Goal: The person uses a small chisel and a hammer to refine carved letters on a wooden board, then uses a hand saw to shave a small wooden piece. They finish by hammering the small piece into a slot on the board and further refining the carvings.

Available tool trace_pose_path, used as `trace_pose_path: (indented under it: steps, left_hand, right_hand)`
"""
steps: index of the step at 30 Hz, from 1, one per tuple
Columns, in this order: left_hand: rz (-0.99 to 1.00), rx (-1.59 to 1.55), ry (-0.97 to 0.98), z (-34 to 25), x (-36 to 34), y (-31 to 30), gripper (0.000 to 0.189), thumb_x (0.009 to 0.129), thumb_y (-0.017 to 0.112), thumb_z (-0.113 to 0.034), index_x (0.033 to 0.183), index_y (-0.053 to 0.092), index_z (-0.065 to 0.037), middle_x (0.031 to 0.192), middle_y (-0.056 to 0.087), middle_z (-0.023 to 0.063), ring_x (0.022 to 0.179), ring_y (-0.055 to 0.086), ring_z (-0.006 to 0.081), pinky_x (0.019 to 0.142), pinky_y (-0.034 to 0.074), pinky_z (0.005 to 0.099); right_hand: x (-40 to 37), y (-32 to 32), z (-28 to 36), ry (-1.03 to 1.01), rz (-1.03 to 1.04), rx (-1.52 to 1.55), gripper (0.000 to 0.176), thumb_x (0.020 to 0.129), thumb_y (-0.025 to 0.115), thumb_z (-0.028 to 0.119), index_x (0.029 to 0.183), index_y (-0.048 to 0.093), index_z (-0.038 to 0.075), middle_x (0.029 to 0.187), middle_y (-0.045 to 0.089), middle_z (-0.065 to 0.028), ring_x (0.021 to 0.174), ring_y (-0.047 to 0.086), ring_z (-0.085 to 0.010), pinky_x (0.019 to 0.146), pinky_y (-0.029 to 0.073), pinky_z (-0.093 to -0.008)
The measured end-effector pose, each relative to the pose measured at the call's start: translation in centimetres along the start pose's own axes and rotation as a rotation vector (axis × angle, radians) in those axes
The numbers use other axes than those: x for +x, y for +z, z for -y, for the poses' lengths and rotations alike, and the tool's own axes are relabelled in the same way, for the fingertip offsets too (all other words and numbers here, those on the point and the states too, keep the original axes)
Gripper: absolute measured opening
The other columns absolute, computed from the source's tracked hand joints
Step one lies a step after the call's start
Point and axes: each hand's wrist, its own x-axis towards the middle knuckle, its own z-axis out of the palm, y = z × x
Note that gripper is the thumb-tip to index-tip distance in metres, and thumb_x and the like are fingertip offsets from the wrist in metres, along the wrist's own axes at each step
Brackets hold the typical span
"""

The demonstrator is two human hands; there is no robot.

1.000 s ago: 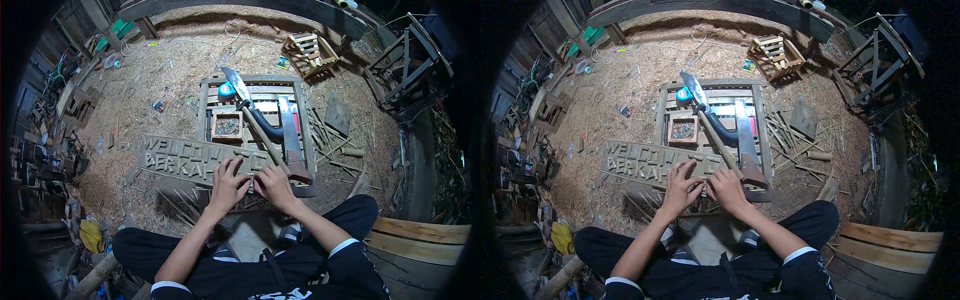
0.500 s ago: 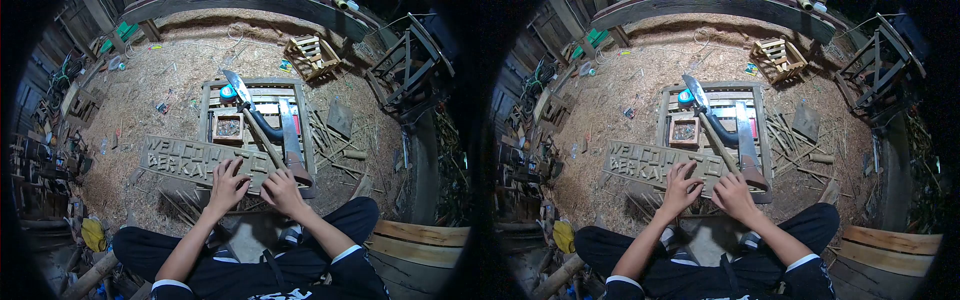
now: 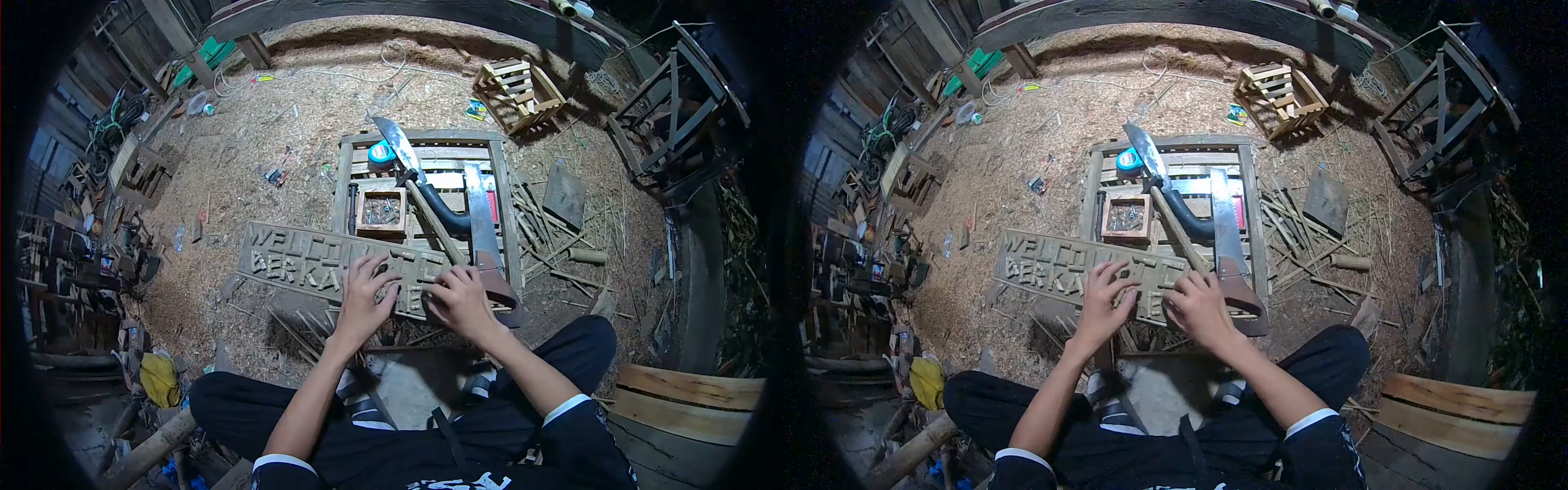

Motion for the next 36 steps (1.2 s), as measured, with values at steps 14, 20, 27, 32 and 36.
trace_pose_path:
  steps: [14, 20, 27, 32, 36]
  left_hand:
    - [0.085, 0.008, 0.071, 0.5, -1.0, 1.1, 0.021, 0.089, 0.077, -0.014, 0.11, 0.078, -0.011, 0.143, 0.06, 0.0136, 0.14, 0.047, 0.035, 0.115, 0.037, 0.0519]
    - [0.091, 0.011, 0.056, 0.6, -1.0, 1.0, 0.023, 0.09, 0.077, -0.016, 0.112, 0.078, -0.01, 0.144, 0.059, 0.0143, 0.141, 0.046, 0.0359, 0.116, 0.036, 0.0517]
    - [0.107, 0.05, 0.105, -0.1, -1.1, 0.7, 0.025, 0.087, 0.078, -0.016, 0.112, 0.079, -0.012, 0.148, 0.056, 0.0169, 0.143, 0.044, 0.0382, 0.118, 0.035, 0.0523]
    - [0.139, 0.138, 0.159, -1.3, -1.4, 0.6, 0.025, 0.085, 0.079, -0.017, 0.11, 0.08, -0.013, 0.157, 0.048, 0.0181, 0.146, 0.04, 0.0404, 0.121, 0.032, 0.0528]
    - [0.15, 0.077, 0.119, -0.8, -1.9, 1.3, 0.023, 0.086, 0.076, -0.014, 0.109, 0.081, -0.013, 0.165, 0.039, 0.0208, 0.148, 0.034, 0.0428, 0.124, 0.028, 0.0529]
  right_hand:
    - [-0.3, 1.8, 0.7, 0.042, 0.036, 0.038, 0.014, 0.085, 0.079, 0.018, 0.096, 0.075, 0.011, 0.093, 0.068, -0.0031, 0.1, 0.063, -0.0244, 0.088, 0.044, -0.0414]
    - [-0.8, 2.3, 0.5, 0.036, 0.0, 0.099, 0.02, 0.085, 0.079, 0.015, 0.102, 0.073, 0.008, 0.099, 0.067, -0.0079, 0.099, 0.062, -0.029, 0.087, 0.047, -0.0433]
    - [-1.0, 0.2, 0.1, 0.075, -0.02, 0.188, 0.022, 0.085, 0.079, 0.01, 0.105, 0.072, 0.004, 0.099, 0.064, -0.0112, 0.1, 0.062, -0.0327, 0.086, 0.049, -0.0452]
    - [-1.2, 1.1, 1.5, 0.08, 0.029, 0.11, 0.021, 0.085, 0.079, 0.009, 0.105, 0.074, 0.005, 0.101, 0.067, -0.0105, 0.098, 0.062, -0.0311, 0.084, 0.048, -0.0429]
    - [-1.2, 1.2, 1.9, 0.123, -0.021, 0.116, 0.022, 0.085, 0.08, 0.011, 0.106, 0.074, 0.005, 0.101, 0.066, -0.0101, 0.098, 0.061, -0.0297, 0.084, 0.046, -0.042]
